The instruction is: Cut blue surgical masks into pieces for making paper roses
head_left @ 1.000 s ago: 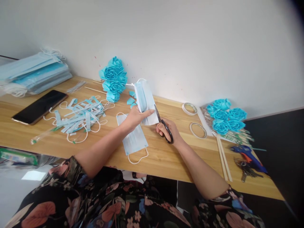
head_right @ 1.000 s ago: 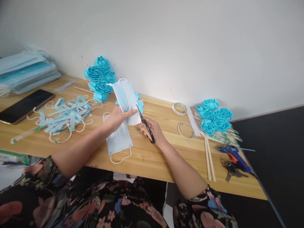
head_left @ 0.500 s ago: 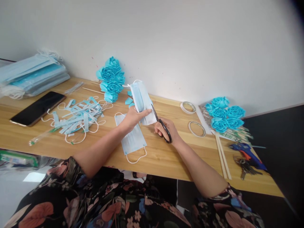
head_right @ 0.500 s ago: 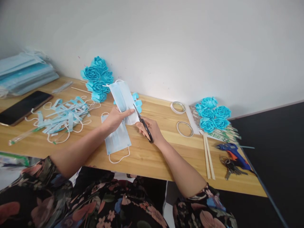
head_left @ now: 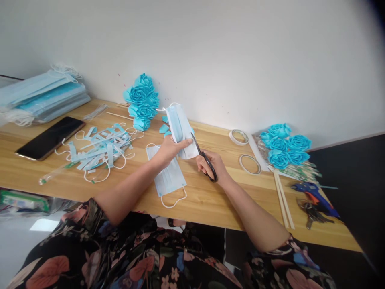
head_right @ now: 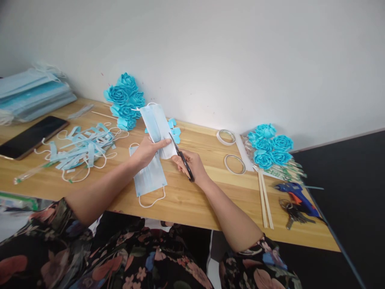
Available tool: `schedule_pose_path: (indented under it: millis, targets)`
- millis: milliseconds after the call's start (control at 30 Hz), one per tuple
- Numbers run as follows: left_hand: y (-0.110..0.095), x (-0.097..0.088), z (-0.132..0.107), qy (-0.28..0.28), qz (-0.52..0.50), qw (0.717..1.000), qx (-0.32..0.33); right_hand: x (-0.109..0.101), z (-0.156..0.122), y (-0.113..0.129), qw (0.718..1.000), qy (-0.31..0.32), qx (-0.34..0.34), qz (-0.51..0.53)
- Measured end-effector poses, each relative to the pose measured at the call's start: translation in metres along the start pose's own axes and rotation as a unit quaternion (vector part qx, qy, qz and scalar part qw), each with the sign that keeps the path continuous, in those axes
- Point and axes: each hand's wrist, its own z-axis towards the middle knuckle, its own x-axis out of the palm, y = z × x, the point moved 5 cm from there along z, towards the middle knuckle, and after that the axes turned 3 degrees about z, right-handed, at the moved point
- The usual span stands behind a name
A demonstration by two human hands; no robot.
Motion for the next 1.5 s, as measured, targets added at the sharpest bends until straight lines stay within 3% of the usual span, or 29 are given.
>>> schedule_pose_path:
  millis: [567, 1033, 1500]
  targets:
    - [0.000, 0.000, -0.001, 0.006, -0.007, 1.000, -0.012, 0.003, -0.001, 0.007, 0.998, -0.018, 0.056, 0.005]
    - [-0.002, -0.011, 0.005, -0.043, -0.047, 0.998, -0.012, 0.003, 0.000, 0.004, 0.999, -0.016, 0.048, -0.005]
    - [0.000, -0.011, 0.006, -0.033, -0.017, 0.999, -0.021, 0.003, 0.002, -0.008, 0.999, 0.002, 0.050, 0.018]
